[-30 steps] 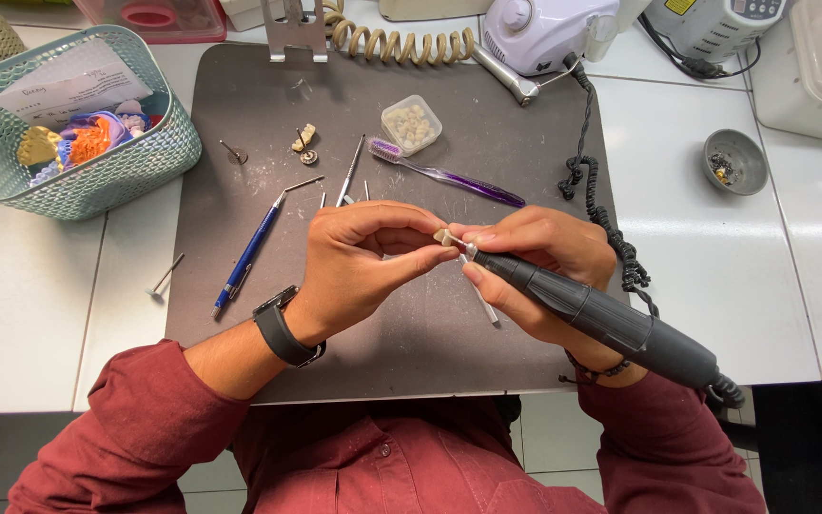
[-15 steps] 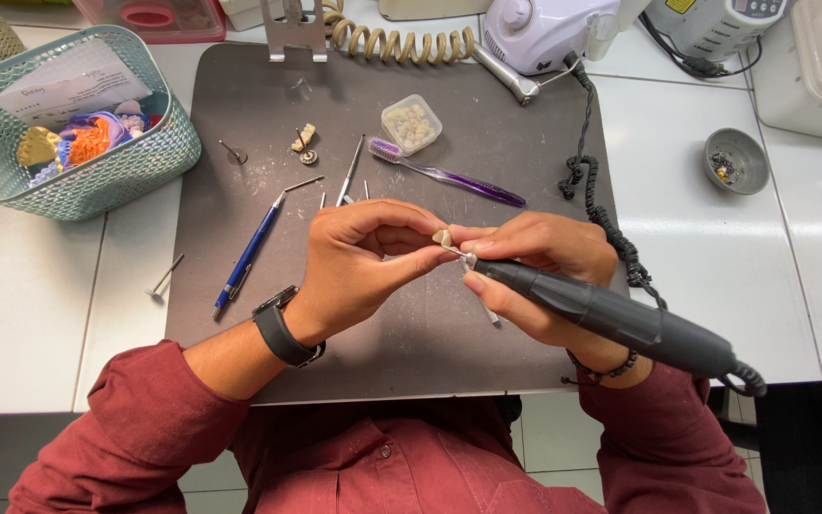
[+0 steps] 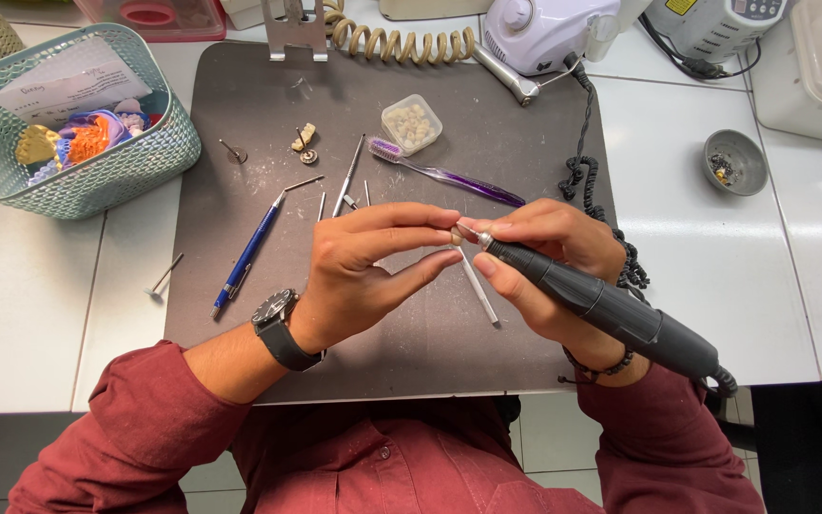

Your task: The person holds a small dental crown/tooth-shaped prosthetic in one hand and uses a rotary grinding tool to grind and shape its surface, repositioning the piece repeatedly to work different sides. They briefly change the tool's bit and continue grinding the prosthetic over the work mat.

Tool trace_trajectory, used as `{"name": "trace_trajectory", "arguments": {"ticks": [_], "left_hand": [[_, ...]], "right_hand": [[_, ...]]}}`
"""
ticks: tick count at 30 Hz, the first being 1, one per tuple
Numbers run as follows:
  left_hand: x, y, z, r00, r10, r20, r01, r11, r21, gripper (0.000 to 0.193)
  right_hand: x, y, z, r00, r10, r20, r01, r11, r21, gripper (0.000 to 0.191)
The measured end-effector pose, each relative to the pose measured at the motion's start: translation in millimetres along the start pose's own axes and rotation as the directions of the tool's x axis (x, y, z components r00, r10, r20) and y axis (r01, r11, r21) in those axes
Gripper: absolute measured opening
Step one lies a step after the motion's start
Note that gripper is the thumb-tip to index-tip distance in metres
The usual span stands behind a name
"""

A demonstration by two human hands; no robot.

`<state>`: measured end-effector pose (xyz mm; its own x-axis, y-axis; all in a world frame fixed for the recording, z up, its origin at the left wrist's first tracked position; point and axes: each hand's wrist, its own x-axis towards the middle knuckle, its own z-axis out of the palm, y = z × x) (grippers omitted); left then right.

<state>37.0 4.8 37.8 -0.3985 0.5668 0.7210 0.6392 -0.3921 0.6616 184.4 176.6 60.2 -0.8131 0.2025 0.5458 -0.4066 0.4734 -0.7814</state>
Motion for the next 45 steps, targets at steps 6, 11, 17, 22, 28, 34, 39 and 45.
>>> {"name": "trace_trajectory", "arguments": {"ticks": [6, 11, 17, 22, 28, 34, 39, 45], "left_hand": [[-2, 0, 3, 0.997, -0.065, -0.046, 0.062, 0.996, -0.059, 0.017], [-5, -4, 5, 0.893, -0.449, 0.02, 0.396, 0.765, -0.508, 0.032], [-6, -15, 7, 0.912, -0.383, 0.146, 0.398, 0.744, -0.537, 0.024], [-11, -21, 4, 0.81, -0.55, 0.203, 0.558, 0.617, -0.555, 0.023], [-12, -20, 1, 0.872, -0.462, 0.165, 0.477, 0.72, -0.504, 0.021], [-7, -17, -3, 0.895, -0.414, 0.167, 0.439, 0.753, -0.489, 0.026], [-5, -14, -3, 0.918, -0.374, 0.136, 0.397, 0.842, -0.366, 0.021], [-4, -14, -4, 0.956, -0.278, 0.095, 0.293, 0.926, -0.239, 0.018]], "right_hand": [[-2, 3, 2, 1.0, -0.026, -0.001, 0.026, 0.999, 0.031, 0.025], [-5, 4, 5, 0.997, 0.066, -0.035, -0.061, 0.988, 0.144, 0.022], [-5, 8, 2, 0.999, 0.052, -0.017, -0.049, 0.988, 0.147, 0.023], [-5, 7, 2, 0.999, 0.044, -0.027, -0.04, 0.99, 0.136, 0.023], [-2, 2, 2, 1.0, -0.002, -0.023, 0.003, 0.999, 0.032, 0.024], [-4, -1, 1, 1.0, -0.008, 0.023, 0.006, 0.995, 0.098, 0.024], [-1, 0, 0, 1.0, -0.007, 0.029, 0.004, 0.997, 0.077, 0.024], [-1, -1, -2, 0.998, 0.03, 0.055, -0.032, 0.999, 0.035, 0.023]]}}
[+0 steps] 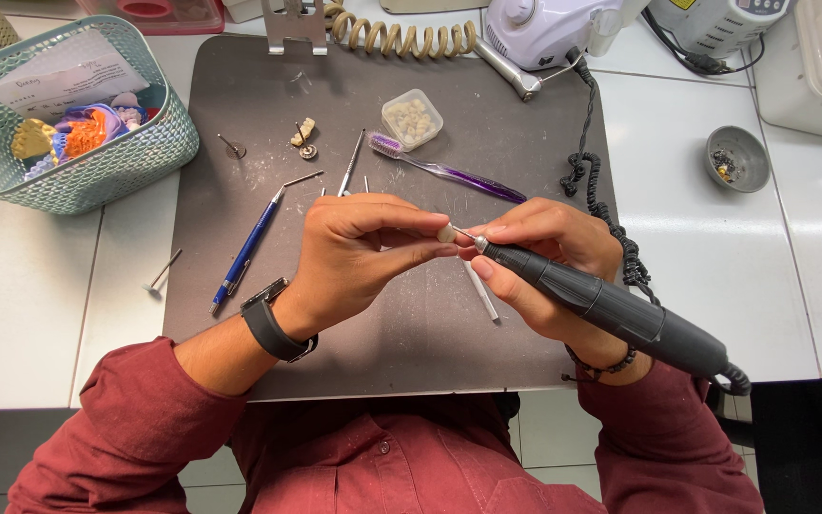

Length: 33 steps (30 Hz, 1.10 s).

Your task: The person holds a small dental crown/tooth-shaped prosthetic in one hand and uses a rotary grinding tool to grind and shape its surface, repositioning the piece repeatedly to work different sides. They briefly change the tool's bit and continue grinding the prosthetic over the work mat.

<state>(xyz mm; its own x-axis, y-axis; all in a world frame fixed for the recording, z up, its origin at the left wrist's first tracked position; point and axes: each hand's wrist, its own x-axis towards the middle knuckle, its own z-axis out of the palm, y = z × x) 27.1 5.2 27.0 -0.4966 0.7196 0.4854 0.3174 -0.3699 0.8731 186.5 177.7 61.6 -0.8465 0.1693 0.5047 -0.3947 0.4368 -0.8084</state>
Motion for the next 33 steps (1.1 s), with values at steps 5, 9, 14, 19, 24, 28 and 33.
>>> {"name": "trace_trajectory", "arguments": {"ticks": [5, 9, 14, 19, 24, 28, 33], "left_hand": [[-0.8, 1.2, 1.2, 1.0, -0.015, -0.005, 0.015, 1.0, -0.027, 0.019], [-1.0, 1.2, 0.9, 0.997, -0.074, 0.002, 0.074, 0.995, -0.072, 0.018], [-1.3, 0.6, 1.5, 0.994, -0.11, -0.002, 0.109, 0.989, -0.099, 0.018], [-1.0, -0.3, 0.7, 0.995, -0.098, 0.011, 0.099, 0.99, -0.099, 0.018], [-1.8, -0.6, 1.6, 0.994, -0.11, 0.001, 0.109, 0.988, -0.107, 0.017], [-1.6, -0.7, 1.2, 0.994, -0.11, 0.0, 0.109, 0.989, -0.104, 0.018], [-2.0, -0.7, 1.2, 0.994, -0.11, 0.003, 0.11, 0.989, -0.103, 0.018]], "right_hand": [[1.0, 0.9, -1.1, 1.0, -0.017, 0.012, 0.017, 1.0, -0.01, 0.023], [0.6, 1.8, 0.2, 0.999, -0.031, 0.01, 0.031, 0.999, 0.005, 0.024], [2.7, 1.6, 0.3, 0.998, -0.068, 0.015, 0.069, 0.997, -0.047, 0.024], [3.7, -1.3, -0.2, 0.999, -0.039, 0.019, 0.04, 0.998, -0.049, 0.024], [4.5, -2.5, -1.6, 0.996, -0.072, 0.043, 0.076, 0.99, -0.114, 0.025], [4.2, -1.6, -1.0, 0.999, -0.046, 0.026, 0.048, 0.997, -0.057, 0.025], [2.9, -2.9, 0.1, 0.999, -0.05, 0.018, 0.051, 0.996, -0.068, 0.025]]}}
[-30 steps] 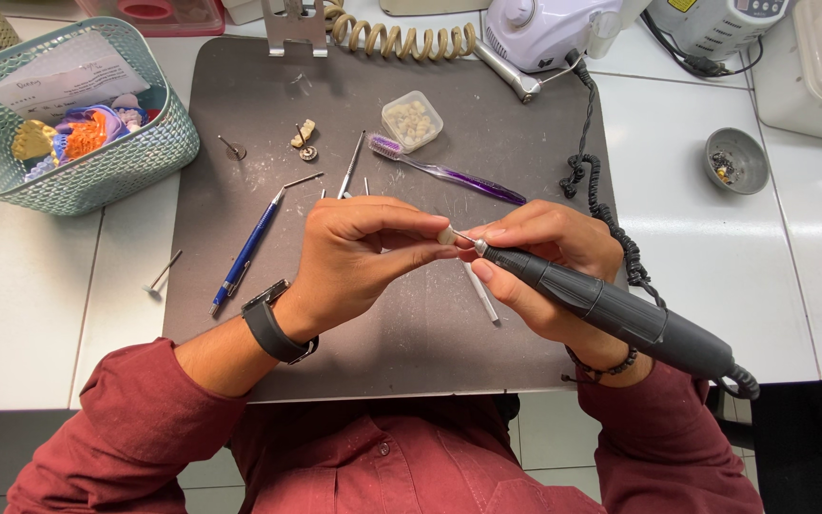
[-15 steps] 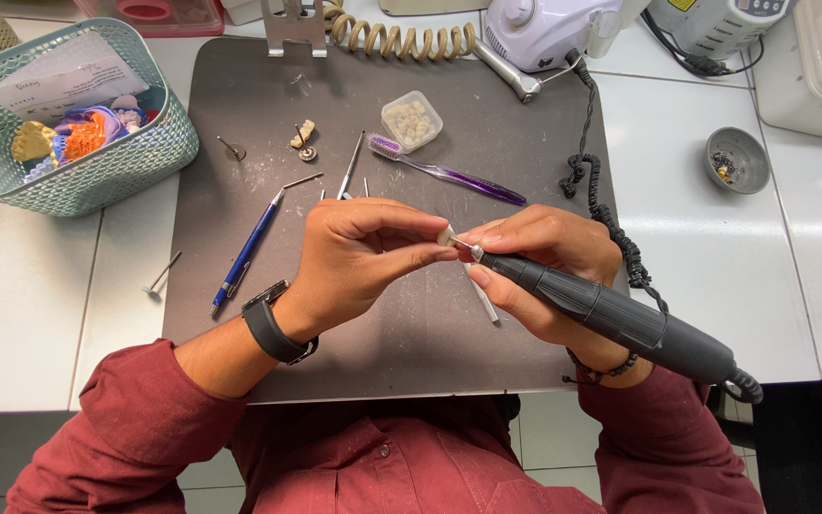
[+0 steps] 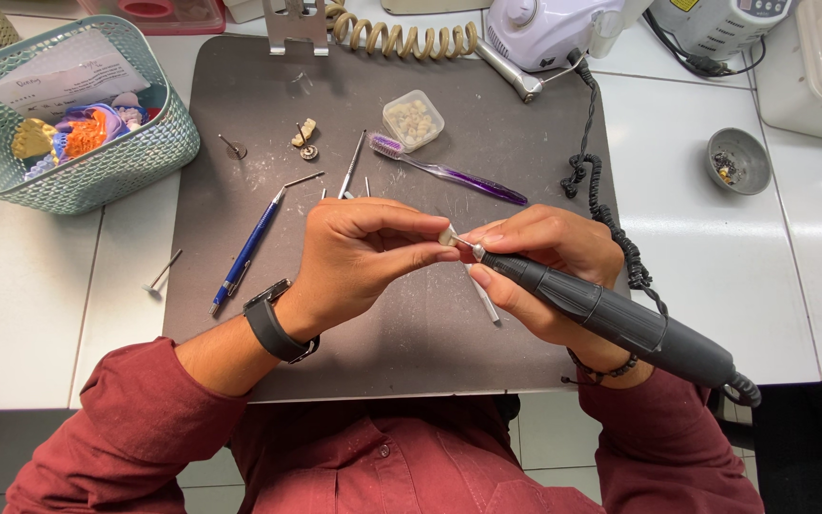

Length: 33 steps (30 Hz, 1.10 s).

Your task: The person holds a small dental crown/tooth-shaped prosthetic in one hand and uses a rotary grinding tool to grind and shape its surface, repositioning the piece repeatedly to work different sides. They briefly change the tool's bit and continue grinding the prosthetic over the work mat.

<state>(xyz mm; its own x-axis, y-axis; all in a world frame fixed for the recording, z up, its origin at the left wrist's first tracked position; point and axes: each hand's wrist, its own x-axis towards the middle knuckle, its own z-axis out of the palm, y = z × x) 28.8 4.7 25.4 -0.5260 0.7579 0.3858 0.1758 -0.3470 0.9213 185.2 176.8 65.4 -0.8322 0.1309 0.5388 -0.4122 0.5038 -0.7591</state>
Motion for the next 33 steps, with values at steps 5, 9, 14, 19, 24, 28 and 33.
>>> {"name": "trace_trajectory", "arguments": {"ticks": [5, 9, 14, 19, 24, 28, 33], "left_hand": [[0.2, 0.4, -0.2, 1.0, 0.013, 0.006, -0.013, 1.0, -0.028, 0.018], [1.2, 1.3, -0.4, 0.993, 0.119, -0.006, -0.117, 0.988, 0.103, 0.019], [1.5, 3.9, -1.4, 0.983, 0.185, 0.004, -0.183, 0.964, 0.194, 0.022], [1.7, 5.1, -0.7, 0.983, 0.182, 0.004, -0.179, 0.965, 0.192, 0.022], [1.3, 3.6, 0.0, 0.982, 0.188, 0.001, -0.184, 0.963, 0.196, 0.021], [0.1, 2.1, 0.4, 0.984, 0.179, 0.003, -0.177, 0.971, 0.161, 0.021], [0.7, 1.9, -0.4, 0.987, 0.163, 0.004, -0.161, 0.973, 0.163, 0.02]], "right_hand": [[1.1, -1.3, -1.5, 1.0, -0.007, 0.015, 0.007, 0.999, -0.032, 0.026], [-0.8, -0.9, -3.2, 1.0, 0.022, 0.016, -0.022, 1.0, 0.008, 0.025], [-2.6, 3.8, -1.9, 0.999, 0.04, 0.002, -0.04, 0.996, 0.076, 0.023], [-2.0, 5.3, -2.5, 0.999, 0.035, 0.013, -0.036, 0.998, 0.046, 0.024], [-1.8, 4.5, -2.2, 1.0, 0.026, 0.008, -0.026, 0.999, 0.047, 0.024], [-1.5, 3.3, -1.6, 1.0, 0.031, 0.002, -0.031, 0.998, 0.049, 0.024], [-0.1, 0.8, -2.9, 0.999, 0.03, 0.027, -0.03, 1.0, 0.003, 0.024]]}}
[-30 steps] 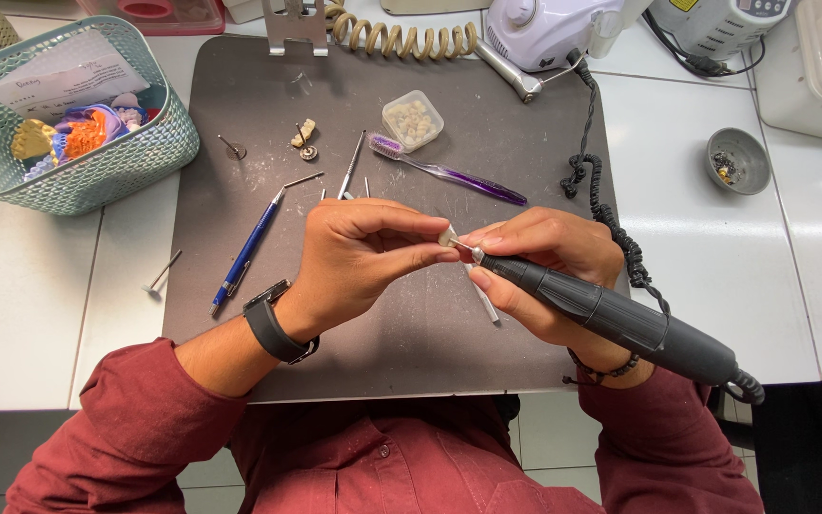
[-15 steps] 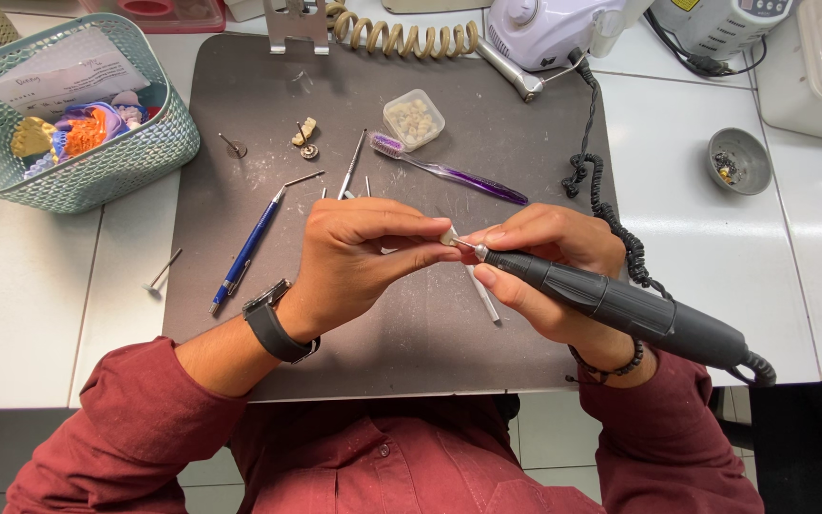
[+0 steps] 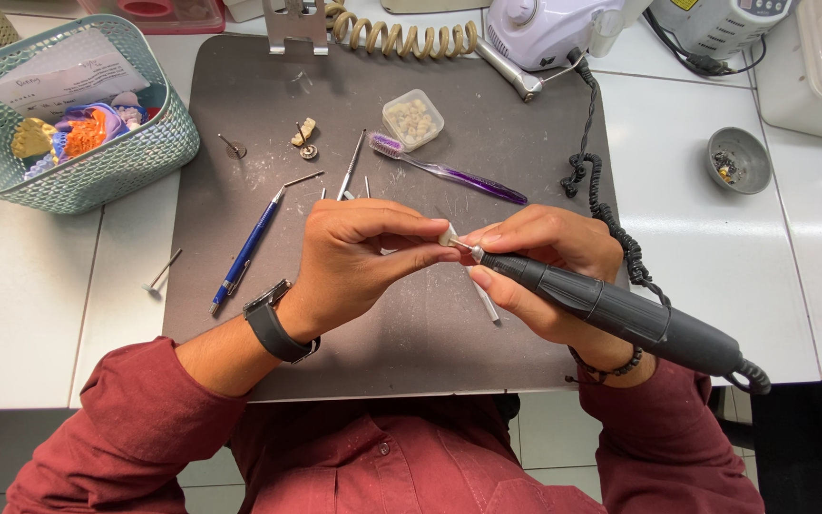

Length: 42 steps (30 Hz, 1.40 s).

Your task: The person holds a small dental crown/tooth-shaped prosthetic in one hand and uses a rotary grinding tool to grind and shape its surface, repositioning the piece repeatedly to work different sides. They briefly change the tool's bit and continue grinding the prosthetic over the work mat.

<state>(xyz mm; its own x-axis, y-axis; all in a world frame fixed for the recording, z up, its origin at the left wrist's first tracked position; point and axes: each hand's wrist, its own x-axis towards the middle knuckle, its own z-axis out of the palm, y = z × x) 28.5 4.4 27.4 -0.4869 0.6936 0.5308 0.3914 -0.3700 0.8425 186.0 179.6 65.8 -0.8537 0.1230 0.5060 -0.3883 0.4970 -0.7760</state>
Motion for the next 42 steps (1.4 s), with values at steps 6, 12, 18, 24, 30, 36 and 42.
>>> {"name": "trace_trajectory", "arguments": {"ticks": [6, 12, 18, 24, 30, 36, 42], "left_hand": [[1, 2, 0, 1.0, 0.014, 0.0, -0.014, 0.999, 0.039, 0.02], [2, 4, 0, 0.999, 0.037, -0.008, -0.036, 0.998, 0.056, 0.021], [1, 5, 0, 1.0, 0.017, -0.003, -0.017, 0.999, 0.044, 0.021], [1, 6, 1, 1.0, 0.018, 0.002, -0.018, 1.0, 0.016, 0.019], [0, 2, -3, 0.991, 0.061, 0.118, -0.08, 0.984, 0.16, 0.016], [9, -12, -2, 0.848, -0.208, 0.487, -0.239, 0.671, 0.702, 0.028], [22, -4, 1, 0.886, 0.32, 0.336, -0.463, 0.558, 0.689, 0.059]], "right_hand": [[1, 1, 0, 1.0, 0.004, -0.007, -0.004, 1.0, -0.007, 0.024], [-1, 3, -1, 1.0, 0.024, -0.009, -0.024, 0.999, 0.033, 0.023], [-2, 5, -1, 1.0, 0.029, -0.003, -0.029, 0.999, 0.026, 0.023], [-3, 7, -3, 0.996, 0.083, -0.038, -0.07, 0.96, 0.27, 0.018], [-5, 18, -6, 0.963, 0.222, -0.153, -0.116, 0.853, 0.509, 0.011], [-9, 43, -13, 0.93, 0.367, 0.018, -0.279, 0.674, 0.684, 0.029], [-14, 60, 11, 0.751, 0.335, 0.569, -0.638, 0.144, 0.757, 0.039]]}}
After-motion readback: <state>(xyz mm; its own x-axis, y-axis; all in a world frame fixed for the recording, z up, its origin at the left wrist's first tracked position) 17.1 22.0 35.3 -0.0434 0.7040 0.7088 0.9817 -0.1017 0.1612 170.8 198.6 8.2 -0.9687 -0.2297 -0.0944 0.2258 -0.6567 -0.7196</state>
